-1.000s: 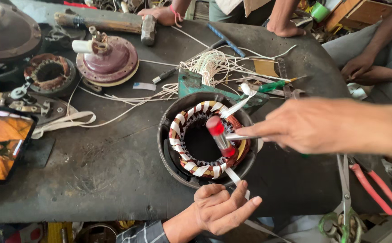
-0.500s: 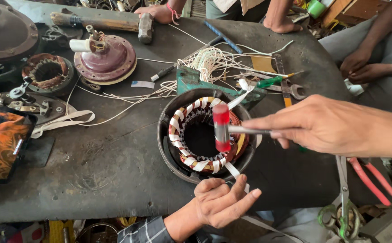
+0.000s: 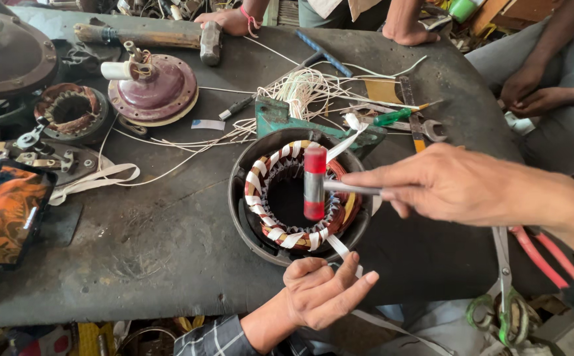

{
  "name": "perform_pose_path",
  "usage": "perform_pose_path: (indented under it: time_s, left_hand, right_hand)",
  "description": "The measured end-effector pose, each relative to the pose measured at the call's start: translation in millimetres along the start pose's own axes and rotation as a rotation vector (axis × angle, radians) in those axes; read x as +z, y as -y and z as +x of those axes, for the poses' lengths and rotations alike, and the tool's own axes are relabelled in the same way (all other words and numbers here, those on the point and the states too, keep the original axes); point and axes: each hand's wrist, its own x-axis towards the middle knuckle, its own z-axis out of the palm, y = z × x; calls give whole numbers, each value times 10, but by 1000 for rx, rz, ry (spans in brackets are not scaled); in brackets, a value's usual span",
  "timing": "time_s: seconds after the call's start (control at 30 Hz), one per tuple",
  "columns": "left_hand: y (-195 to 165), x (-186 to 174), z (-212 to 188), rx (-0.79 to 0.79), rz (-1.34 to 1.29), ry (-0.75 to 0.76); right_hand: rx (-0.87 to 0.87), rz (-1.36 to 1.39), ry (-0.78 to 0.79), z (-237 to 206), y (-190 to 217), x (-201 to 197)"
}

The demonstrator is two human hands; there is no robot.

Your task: The person wraps white insulating tape around the copper windings of a motor stator. They use a small hammer to tap the tape into place and a wooden stick to press the tape into the winding slots, repeating the process around the stator.

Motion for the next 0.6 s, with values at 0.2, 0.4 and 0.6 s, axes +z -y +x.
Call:
perform_pose_path:
  time_s: [0.2, 0.4, 0.6]
  left_hand:
    - [-68, -62, 81, -50, -96, 15]
    - [-346, -198, 375, -236, -53, 81]
    - [-390, -187, 763, -419, -226, 330]
  right_hand:
    - [-63, 13, -233, -182, -321, 219]
    - [23, 93, -729, -650, -807, 843]
    - [92, -260, -1022, -771, -1240, 1612]
